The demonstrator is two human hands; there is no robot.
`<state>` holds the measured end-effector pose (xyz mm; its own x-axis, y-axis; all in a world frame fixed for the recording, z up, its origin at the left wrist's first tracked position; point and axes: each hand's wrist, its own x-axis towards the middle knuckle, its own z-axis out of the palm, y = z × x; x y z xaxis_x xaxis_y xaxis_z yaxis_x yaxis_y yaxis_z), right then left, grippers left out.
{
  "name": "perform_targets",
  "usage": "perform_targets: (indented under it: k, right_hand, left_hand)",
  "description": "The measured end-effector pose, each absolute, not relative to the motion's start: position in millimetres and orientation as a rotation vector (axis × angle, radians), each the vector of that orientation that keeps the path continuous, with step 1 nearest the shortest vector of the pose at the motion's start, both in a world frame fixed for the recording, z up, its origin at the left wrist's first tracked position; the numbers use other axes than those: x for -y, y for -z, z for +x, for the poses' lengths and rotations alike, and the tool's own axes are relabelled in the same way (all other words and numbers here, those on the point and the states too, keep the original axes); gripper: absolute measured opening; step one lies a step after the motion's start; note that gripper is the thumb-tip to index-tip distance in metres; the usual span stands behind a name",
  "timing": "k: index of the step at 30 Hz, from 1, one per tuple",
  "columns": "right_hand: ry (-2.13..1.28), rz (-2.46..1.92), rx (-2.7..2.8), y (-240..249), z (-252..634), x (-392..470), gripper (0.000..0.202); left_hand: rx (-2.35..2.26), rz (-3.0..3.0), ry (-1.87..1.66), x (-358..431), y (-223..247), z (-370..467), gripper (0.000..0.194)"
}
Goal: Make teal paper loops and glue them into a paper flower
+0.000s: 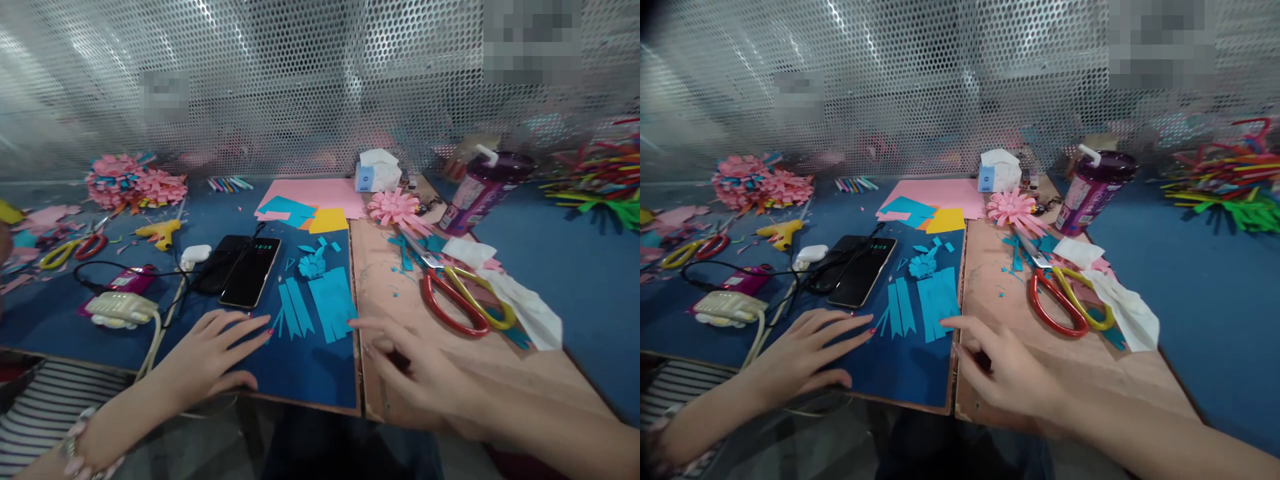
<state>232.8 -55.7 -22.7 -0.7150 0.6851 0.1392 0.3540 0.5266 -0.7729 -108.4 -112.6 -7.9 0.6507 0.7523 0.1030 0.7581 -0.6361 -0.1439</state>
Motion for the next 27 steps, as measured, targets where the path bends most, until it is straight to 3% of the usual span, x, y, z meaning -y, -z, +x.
perform_targets:
  k: [4,12,21,27]
  right_hand:
    - [-1.004,-0.824,2.352,23.9,232.5,55.5,0.034]
    - [-0.947,-0.801,2.361,21.8,231.3,54.8,0.032]
    - [-0.776,-0.789,2.398,25.6,232.9,54.9,0.029]
    - [-0.256,-0.392,2.530,23.1,212.2,59.7,0.025]
  left_hand:
    - [1.200,-2.652,0.222,127.6,18.1,-104.5,0.072]
    - [1.246,-2.603,0.286,122.4,29.8,-100.1,0.081]
    - [1.111,-2.519,0.414,138.9,27.5,-90.8,0.047]
    - [1.058,-2.556,0.556,149.1,31.6,-87.1,0.024]
